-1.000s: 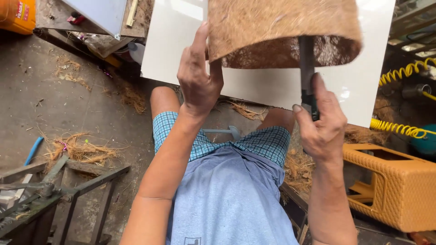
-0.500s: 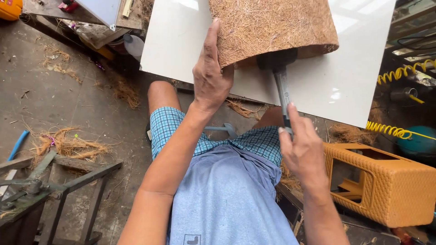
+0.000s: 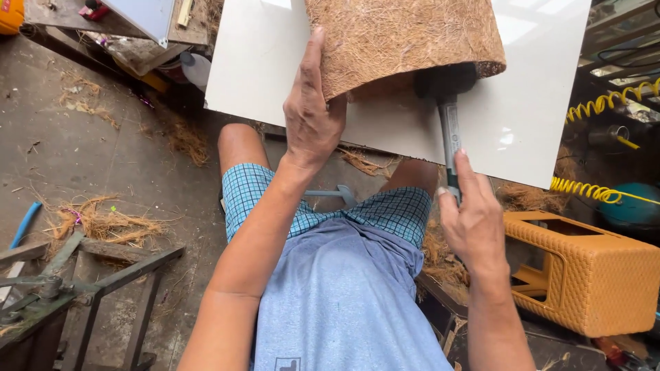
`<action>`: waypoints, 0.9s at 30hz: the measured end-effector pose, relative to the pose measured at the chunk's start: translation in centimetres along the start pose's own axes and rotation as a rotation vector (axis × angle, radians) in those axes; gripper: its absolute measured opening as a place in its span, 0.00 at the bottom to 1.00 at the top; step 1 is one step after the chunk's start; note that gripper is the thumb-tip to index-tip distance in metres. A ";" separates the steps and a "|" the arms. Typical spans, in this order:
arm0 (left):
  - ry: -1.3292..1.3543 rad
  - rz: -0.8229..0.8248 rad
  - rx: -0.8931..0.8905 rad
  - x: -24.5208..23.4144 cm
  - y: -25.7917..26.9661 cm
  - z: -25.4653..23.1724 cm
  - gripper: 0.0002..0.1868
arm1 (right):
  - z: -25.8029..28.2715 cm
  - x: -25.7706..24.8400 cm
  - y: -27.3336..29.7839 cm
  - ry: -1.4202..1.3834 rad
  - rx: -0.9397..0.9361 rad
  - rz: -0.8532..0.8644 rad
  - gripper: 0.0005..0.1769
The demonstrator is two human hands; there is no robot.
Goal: A person shapes a sheet of coconut fiber into a conical pot by wrapping it around a mold and hammering it with a mallet.
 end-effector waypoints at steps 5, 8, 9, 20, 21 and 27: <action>-0.042 -0.046 0.108 -1.2 -1.3 0.2 0.37 | 0.7 -2.0 0.9 -0.162 -0.051 -0.107 0.36; 0.021 -0.130 0.057 -2.8 -2.5 -1.7 0.33 | 0.8 -1.5 1.2 -0.337 -0.077 -0.174 0.35; 0.129 -0.168 0.002 -3.0 -2.9 -2.6 0.34 | 0.6 -1.3 1.5 -0.355 -0.048 -0.187 0.35; 0.415 0.131 -0.005 2.6 -0.9 -0.2 0.50 | 1.4 -1.6 1.5 -0.253 -0.051 -0.108 0.34; 0.235 0.143 0.043 2.9 -1.3 -0.1 0.51 | 1.7 -1.8 1.3 -0.211 -0.054 -0.116 0.34; 0.152 0.168 0.157 3.7 -1.3 0.3 0.58 | -1.8 2.1 1.6 -0.045 -0.258 -0.422 0.34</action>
Point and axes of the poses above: each hand's wrist, its own y-axis away from the middle knuckle, its own x-axis out of the palm, z = x × y, the point moved 1 cm from there along -y, towards the middle knuckle, and after that the axes turned 11 degrees about y, right-handed, at the moved point
